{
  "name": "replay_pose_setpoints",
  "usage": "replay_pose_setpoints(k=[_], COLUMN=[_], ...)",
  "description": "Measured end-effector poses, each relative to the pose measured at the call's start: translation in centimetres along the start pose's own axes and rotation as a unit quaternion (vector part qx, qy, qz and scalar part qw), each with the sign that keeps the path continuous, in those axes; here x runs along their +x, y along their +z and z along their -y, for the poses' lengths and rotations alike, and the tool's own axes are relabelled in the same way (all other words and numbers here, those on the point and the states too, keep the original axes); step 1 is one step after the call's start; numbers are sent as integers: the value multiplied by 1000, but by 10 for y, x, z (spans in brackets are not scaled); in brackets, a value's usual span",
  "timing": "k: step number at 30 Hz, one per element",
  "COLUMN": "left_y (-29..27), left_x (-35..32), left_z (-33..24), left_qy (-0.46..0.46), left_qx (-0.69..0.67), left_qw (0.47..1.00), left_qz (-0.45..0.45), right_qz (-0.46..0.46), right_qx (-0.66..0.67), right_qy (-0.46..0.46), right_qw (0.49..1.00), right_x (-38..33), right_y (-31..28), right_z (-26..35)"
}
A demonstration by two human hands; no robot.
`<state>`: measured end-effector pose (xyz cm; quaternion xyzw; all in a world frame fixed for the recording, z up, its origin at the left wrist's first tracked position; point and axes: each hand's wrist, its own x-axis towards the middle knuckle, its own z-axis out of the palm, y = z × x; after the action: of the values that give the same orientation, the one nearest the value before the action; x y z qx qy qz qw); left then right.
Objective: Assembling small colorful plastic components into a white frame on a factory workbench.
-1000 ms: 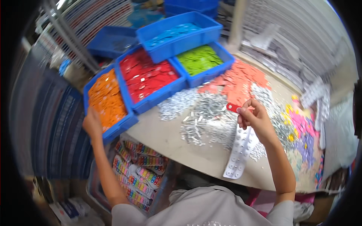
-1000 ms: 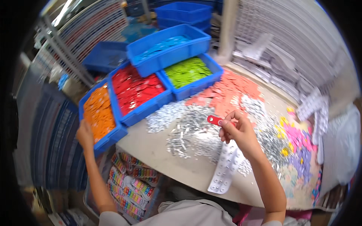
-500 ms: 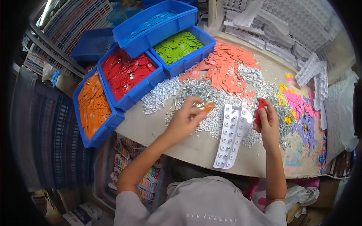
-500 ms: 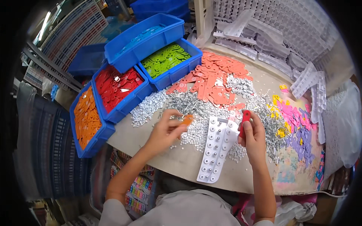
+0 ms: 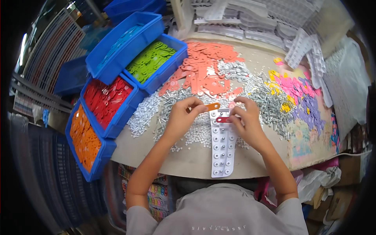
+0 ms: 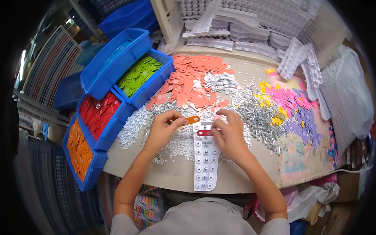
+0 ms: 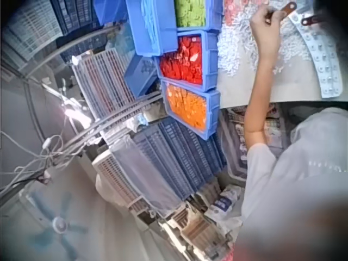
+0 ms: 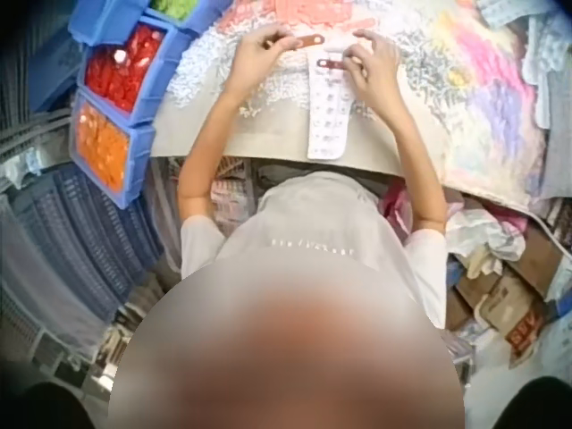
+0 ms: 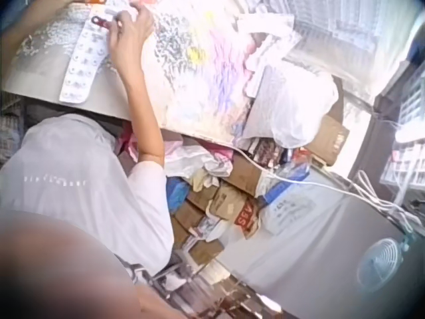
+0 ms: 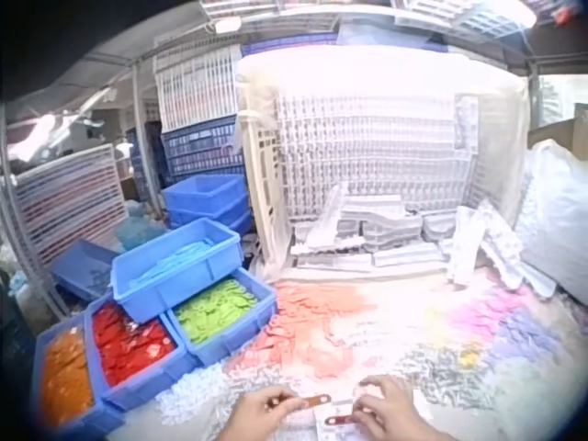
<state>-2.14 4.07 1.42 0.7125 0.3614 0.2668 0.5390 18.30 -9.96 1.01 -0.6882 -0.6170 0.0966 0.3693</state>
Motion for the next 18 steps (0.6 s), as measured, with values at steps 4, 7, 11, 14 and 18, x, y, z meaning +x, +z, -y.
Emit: replay_pose_setpoints(k=[4,7,11,14,18], left_y=[6,10,26,41,53], left_x=[6,9,17,25,26], left_z=[11,16,24,27,29], left_qy=[116,92,105,105,94], left_qx=[77,80,111,104,185], left_qw=[990,992,988,988,977], left_qz=[-31,-17,7,33,42], right_qz=[37,35,-18,-39,-55], right_qx=[-51,-81,-79,-96,-93], right_qy=[-26,-13,32,58,58], right_qw=[998,996,996,993,992], right_x=[2,-1,-9,-13,-16], right_y=[10,16,28,28,32], right_z=[-1,0,1,3,2])
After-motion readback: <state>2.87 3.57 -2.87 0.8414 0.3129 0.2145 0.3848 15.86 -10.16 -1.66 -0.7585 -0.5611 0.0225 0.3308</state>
